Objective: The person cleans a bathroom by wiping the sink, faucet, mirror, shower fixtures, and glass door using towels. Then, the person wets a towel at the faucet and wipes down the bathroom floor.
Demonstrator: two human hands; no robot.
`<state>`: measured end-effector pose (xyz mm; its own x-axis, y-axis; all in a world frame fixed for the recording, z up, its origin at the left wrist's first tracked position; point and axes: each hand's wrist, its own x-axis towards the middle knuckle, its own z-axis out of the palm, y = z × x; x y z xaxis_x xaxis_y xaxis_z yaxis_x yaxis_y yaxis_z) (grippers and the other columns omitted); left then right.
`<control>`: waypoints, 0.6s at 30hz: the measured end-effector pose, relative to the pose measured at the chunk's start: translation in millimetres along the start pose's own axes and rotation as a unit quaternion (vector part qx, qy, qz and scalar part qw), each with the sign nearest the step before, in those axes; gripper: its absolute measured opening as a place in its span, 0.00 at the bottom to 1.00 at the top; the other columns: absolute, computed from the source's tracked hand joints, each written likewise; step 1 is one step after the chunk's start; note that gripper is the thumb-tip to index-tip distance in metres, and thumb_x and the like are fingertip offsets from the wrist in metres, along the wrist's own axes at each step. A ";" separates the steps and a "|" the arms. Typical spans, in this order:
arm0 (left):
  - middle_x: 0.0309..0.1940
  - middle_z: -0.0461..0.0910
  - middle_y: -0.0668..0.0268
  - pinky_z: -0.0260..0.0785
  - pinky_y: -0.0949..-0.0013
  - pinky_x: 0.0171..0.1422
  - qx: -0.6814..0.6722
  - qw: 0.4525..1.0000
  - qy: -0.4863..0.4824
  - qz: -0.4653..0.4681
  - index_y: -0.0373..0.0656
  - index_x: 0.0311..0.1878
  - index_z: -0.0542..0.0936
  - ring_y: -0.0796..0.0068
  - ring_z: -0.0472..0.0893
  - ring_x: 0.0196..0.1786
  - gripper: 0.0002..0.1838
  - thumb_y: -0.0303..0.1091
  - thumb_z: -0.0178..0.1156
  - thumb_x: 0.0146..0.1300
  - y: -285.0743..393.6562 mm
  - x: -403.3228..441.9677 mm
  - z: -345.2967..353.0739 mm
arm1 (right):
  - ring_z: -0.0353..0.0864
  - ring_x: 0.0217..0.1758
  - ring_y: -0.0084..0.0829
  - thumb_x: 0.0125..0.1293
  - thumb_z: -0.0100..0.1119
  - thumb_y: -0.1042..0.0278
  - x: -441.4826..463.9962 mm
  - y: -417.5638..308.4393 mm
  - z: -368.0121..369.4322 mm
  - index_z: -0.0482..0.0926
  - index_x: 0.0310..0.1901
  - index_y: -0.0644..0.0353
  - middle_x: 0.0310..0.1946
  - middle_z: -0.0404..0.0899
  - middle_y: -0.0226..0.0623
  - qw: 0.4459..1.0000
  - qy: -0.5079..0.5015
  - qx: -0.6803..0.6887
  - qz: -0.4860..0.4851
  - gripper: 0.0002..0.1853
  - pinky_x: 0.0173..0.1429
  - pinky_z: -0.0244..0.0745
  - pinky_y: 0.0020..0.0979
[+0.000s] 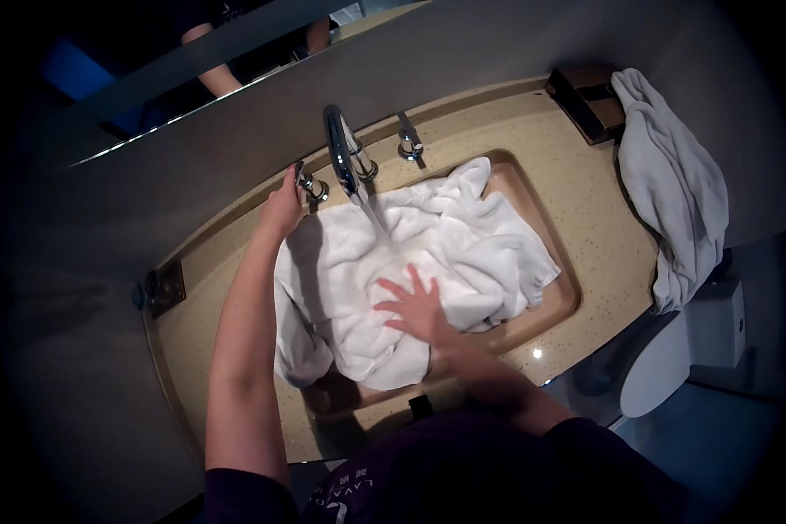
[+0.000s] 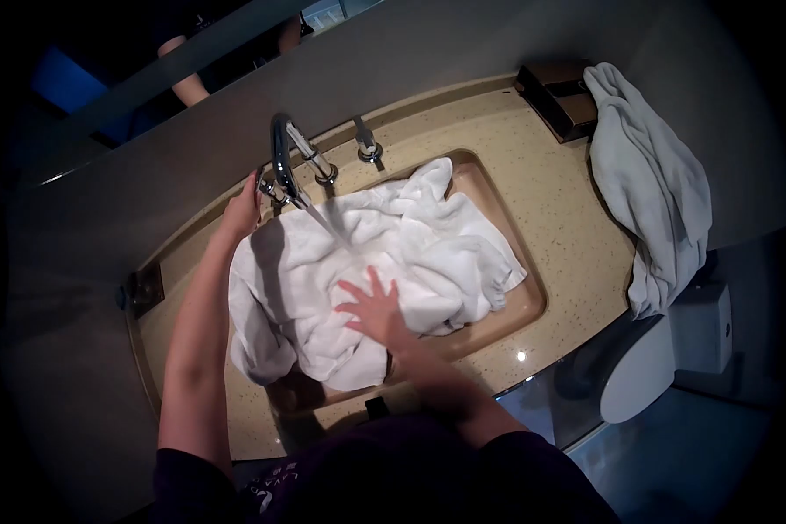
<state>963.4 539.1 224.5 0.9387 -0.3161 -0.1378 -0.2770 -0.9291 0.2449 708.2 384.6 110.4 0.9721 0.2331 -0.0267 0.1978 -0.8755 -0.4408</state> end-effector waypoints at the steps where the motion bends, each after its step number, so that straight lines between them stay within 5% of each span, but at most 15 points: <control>1: 0.34 0.76 0.45 0.66 0.51 0.45 -0.001 1.000 -0.001 -0.001 0.52 0.65 0.52 0.46 0.76 0.39 0.25 0.39 0.40 0.64 -0.3 -0.9 0.4 | 0.34 0.69 0.48 0.48 0.59 0.47 -4.8 8.6 -1.3 0.73 0.46 0.27 0.66 0.47 0.14 0.999 0.035 -0.012 0.022 0.20 0.56 0.48 0.69; 6: 0.33 0.76 0.46 0.66 0.50 0.44 -0.024 1.000 -0.008 -0.008 0.52 0.64 0.53 0.46 0.76 0.39 0.25 0.40 0.40 0.64 1.0 -4.5 -2.0 | 0.39 0.69 0.47 0.47 0.60 0.50 -21.4 44.4 -32.5 0.75 0.44 0.30 0.64 0.53 0.15 0.997 0.020 -0.015 0.077 0.18 0.58 0.47 0.67; 11: 0.33 0.76 0.45 0.66 0.49 0.44 -0.006 1.000 0.026 0.007 0.52 0.63 0.53 0.46 0.76 0.39 0.24 0.39 0.41 0.64 -0.3 -5.7 2.4 | 0.50 0.65 0.45 0.47 0.61 0.54 -39.0 50.9 -49.8 0.77 0.40 0.32 0.58 0.60 0.14 0.991 0.056 0.005 0.118 0.14 0.57 0.58 0.53; 12: 0.34 0.76 0.45 0.66 0.49 0.44 -0.027 0.999 0.028 0.012 0.51 0.64 0.53 0.46 0.76 0.39 0.25 0.39 0.41 0.64 -0.1 -6.8 2.5 | 0.58 0.59 0.45 0.47 0.62 0.57 -43.4 48.4 -50.6 0.78 0.38 0.35 0.54 0.64 0.17 0.990 0.082 -0.022 0.113 0.13 0.54 0.63 0.44; 18: 0.35 0.76 0.45 0.65 0.50 0.45 -0.041 0.999 0.023 0.015 0.48 0.64 0.52 0.46 0.75 0.40 0.25 0.39 0.41 0.64 2.8 -12.0 -2.0 | 0.63 0.53 0.47 0.49 0.61 0.63 -60.2 45.4 -52.2 0.78 0.40 0.39 0.52 0.66 0.24 0.990 0.088 -0.014 0.111 0.13 0.56 0.63 0.40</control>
<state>951.8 540.7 228.8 0.9394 -0.3320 -0.0855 -0.2883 -0.9001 0.3266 665.3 308.7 138.8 0.9984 -0.0425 0.0377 -0.0230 -0.9091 -0.4160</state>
